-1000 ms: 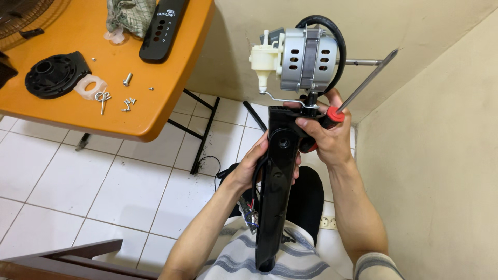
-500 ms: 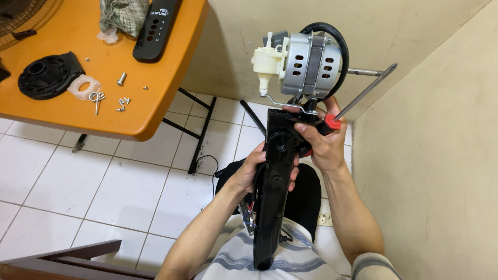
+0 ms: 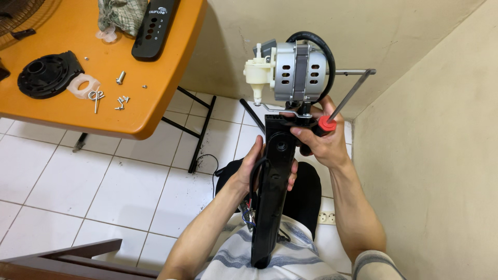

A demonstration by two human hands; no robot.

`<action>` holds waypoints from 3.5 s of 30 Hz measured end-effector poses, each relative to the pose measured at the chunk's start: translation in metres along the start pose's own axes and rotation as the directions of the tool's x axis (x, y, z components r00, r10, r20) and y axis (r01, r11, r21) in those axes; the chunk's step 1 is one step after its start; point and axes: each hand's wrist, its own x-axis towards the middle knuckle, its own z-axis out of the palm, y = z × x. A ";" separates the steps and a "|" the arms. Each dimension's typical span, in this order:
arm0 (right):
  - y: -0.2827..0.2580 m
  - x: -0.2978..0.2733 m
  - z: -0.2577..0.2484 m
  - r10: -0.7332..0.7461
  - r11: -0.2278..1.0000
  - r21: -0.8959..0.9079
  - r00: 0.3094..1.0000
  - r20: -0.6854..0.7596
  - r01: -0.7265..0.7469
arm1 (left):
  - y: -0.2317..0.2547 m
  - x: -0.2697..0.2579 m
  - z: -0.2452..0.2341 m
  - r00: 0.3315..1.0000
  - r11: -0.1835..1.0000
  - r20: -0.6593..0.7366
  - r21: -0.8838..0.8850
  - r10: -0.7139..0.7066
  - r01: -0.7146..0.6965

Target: The person uses a screwdriver to tighten screws on the motor housing and stand of a disassembled electric fan. They adjust the motor position and secure the base while sitting on the floor.

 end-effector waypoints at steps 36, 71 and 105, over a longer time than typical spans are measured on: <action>0.021 0.011 0.018 0.050 0.998 0.041 0.987 0.153 -0.057 | 0.028 -0.015 0.013 0.994 0.981 -0.099 0.190 0.042 -0.023; 0.044 0.007 0.025 0.030 0.997 0.068 0.996 0.081 -0.036 | 0.055 -0.009 0.029 0.846 0.513 -0.111 0.833 0.521 -0.206; 0.034 0.013 0.046 0.076 0.993 0.079 0.990 0.122 -0.086 | 0.099 0.015 0.016 0.873 0.635 -0.172 0.751 0.456 -0.183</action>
